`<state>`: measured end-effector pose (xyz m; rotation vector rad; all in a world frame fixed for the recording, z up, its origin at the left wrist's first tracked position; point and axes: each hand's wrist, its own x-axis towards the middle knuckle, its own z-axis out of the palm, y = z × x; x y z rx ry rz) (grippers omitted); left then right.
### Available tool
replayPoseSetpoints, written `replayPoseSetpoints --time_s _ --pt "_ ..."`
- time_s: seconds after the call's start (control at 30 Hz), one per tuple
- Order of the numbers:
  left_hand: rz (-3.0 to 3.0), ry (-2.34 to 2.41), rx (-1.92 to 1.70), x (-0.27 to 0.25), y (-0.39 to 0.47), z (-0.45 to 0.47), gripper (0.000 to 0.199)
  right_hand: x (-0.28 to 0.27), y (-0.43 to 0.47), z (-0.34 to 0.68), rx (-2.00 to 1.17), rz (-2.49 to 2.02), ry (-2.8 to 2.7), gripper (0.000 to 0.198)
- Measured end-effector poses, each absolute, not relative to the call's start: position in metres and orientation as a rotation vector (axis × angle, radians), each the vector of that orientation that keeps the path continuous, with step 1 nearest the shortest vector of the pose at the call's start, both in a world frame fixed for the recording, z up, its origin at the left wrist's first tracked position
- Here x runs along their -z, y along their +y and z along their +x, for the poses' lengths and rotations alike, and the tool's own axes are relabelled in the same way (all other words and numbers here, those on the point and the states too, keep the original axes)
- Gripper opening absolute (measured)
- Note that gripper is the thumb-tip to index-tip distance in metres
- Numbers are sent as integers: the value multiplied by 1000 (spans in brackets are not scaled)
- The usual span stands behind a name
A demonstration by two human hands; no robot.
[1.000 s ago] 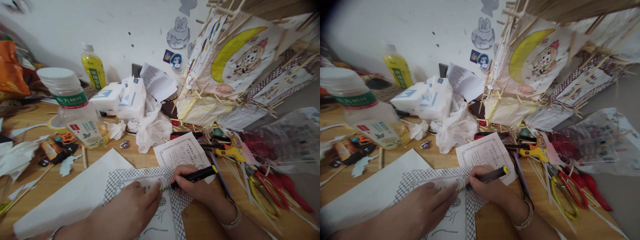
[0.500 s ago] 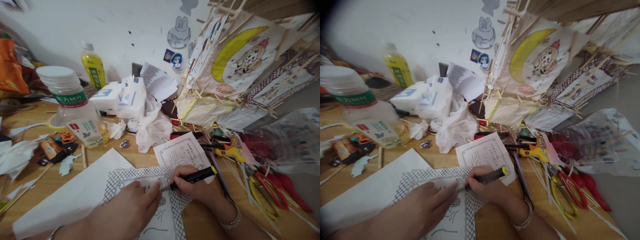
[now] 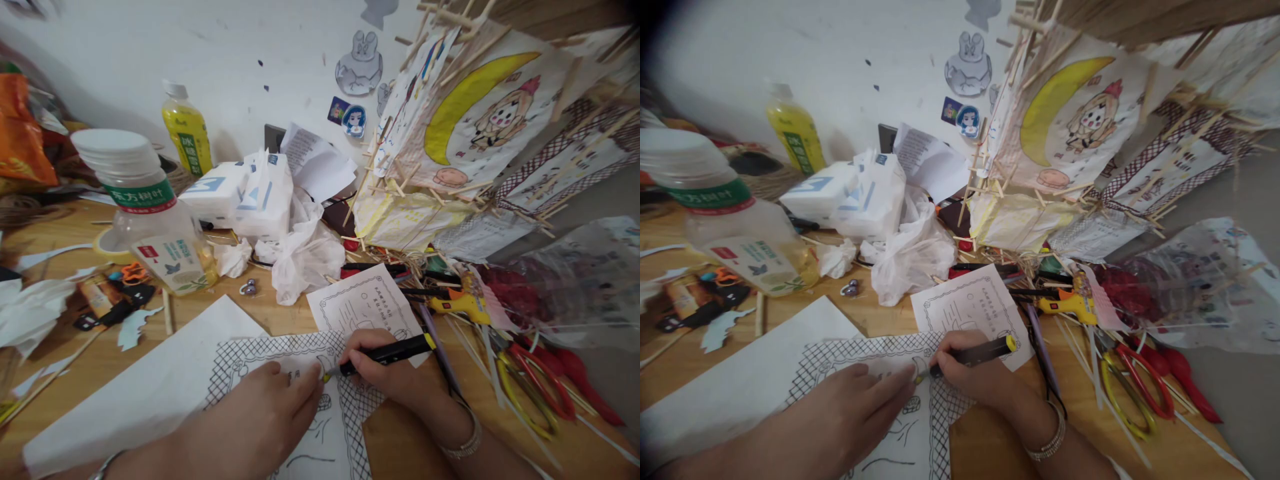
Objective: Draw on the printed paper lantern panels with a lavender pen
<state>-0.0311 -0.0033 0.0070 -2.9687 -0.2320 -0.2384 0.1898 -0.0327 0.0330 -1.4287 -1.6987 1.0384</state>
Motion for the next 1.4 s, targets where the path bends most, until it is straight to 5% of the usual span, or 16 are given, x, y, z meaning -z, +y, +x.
replayPoseSetpoints --time_s 1.4 --pt "-2998 -276 251 -7 -4 -30 18 -32 -33 190 -1003 -1433 -1716 17"
